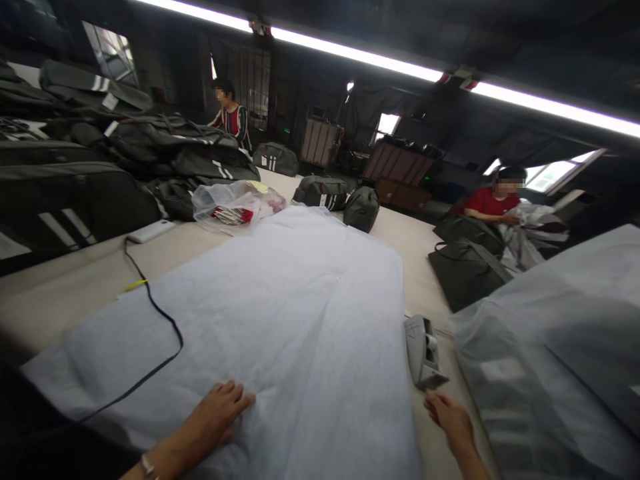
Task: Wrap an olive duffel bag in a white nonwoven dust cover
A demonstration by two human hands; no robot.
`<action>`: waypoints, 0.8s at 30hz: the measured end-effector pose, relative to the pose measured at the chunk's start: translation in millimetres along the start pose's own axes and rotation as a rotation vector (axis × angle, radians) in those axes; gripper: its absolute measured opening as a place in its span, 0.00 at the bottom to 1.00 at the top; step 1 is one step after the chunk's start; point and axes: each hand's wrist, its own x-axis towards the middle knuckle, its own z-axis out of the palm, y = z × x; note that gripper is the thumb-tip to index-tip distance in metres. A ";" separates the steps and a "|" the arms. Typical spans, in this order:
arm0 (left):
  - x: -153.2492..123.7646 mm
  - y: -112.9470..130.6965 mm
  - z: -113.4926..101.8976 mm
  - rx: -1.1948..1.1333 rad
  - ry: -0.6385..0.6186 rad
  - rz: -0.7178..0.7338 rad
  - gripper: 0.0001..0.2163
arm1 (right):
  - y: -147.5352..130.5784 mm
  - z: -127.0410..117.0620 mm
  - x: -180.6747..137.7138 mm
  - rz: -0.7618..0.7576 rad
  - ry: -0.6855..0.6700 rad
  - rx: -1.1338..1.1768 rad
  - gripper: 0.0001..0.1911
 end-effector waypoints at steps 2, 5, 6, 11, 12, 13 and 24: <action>1.9 -2.3 3.8 0.017 0.013 0.027 0.36 | -22.8 38.2 -17.2 -0.044 -0.179 0.027 0.21; 6.4 -4.6 4.5 0.026 -0.017 0.073 0.38 | -59.9 113.1 -51.8 -0.120 -0.462 0.044 0.20; 7.9 -4.9 3.9 0.020 -0.025 0.089 0.38 | -70.9 138.2 -64.0 -0.136 -0.541 0.045 0.19; 14.7 -7.5 9.8 -0.013 0.006 0.151 0.35 | -102.7 226.5 -103.8 -0.130 -0.731 0.001 0.21; 16.2 -8.6 13.9 -0.026 0.023 0.163 0.34 | -104.5 235.8 -105.5 -0.119 -0.731 -0.021 0.20; 17.9 -9.9 18.8 -0.041 0.040 0.173 0.33 | -105.3 243.1 -105.6 -0.107 -0.722 -0.045 0.17; 30.8 -17.2 49.3 -0.187 0.080 0.242 0.31 | -82.2 283.4 -86.1 -0.065 -0.457 -0.489 0.09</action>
